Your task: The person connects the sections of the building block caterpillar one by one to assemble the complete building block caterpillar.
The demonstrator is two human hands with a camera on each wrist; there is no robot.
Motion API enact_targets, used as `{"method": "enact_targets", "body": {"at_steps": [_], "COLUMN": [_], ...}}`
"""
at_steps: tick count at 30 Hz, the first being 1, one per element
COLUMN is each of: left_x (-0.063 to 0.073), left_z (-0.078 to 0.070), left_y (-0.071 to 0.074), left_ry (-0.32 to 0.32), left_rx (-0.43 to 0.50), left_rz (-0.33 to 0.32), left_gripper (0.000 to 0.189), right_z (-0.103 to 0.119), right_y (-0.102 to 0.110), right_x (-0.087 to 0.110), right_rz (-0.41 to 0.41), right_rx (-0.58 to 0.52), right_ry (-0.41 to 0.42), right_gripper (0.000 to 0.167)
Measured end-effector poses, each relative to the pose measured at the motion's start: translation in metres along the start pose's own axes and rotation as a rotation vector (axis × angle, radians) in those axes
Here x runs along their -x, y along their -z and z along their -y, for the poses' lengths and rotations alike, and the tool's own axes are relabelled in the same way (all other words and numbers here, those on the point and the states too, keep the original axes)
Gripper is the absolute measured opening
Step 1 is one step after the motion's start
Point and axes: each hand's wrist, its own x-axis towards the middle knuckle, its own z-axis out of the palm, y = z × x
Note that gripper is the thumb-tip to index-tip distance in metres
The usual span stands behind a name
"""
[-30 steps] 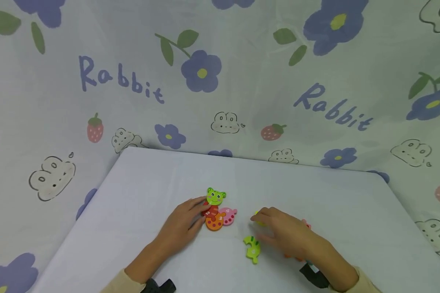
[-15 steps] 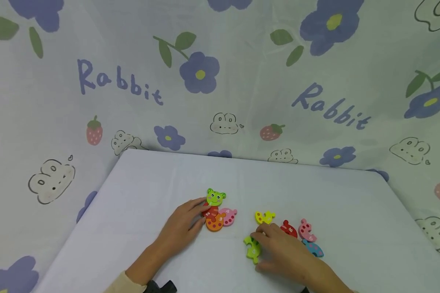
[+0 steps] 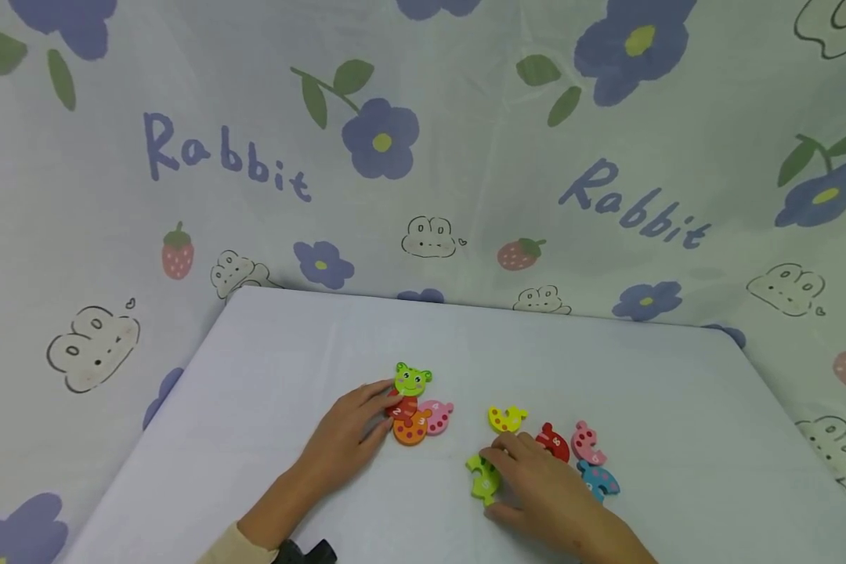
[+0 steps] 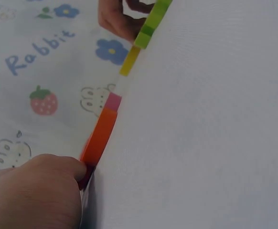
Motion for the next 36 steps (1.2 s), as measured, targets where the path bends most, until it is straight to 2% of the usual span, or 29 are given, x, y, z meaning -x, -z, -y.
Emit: {"method": "enact_targets", "body": {"at_steps": [12, 24, 30, 36], "left_x": [0.004, 0.0, 0.0, 0.0], "left_z": [0.007, 0.002, 0.003, 0.003], "left_y": [-0.001, -0.002, 0.0, -0.001], "left_ry": [0.008, 0.022, 0.043, 0.038], "left_rx": [0.015, 0.039, 0.049, 0.059], "left_rz": [-0.03, 0.009, 0.022, 0.021], "left_gripper": [0.043, 0.043, 0.043, 0.038], "right_z": [0.003, 0.001, 0.001, -0.002], "right_y": [-0.003, 0.004, 0.007, 0.01], "right_x": [-0.004, 0.003, -0.002, -0.008], "right_rz": [-0.009, -0.039, -0.023, -0.028], "right_rx": [0.02, -0.03, -0.035, -0.057], "right_ry": [-0.019, -0.047, -0.029, -0.007], "right_gripper": [0.074, 0.068, 0.07, 0.071]}}
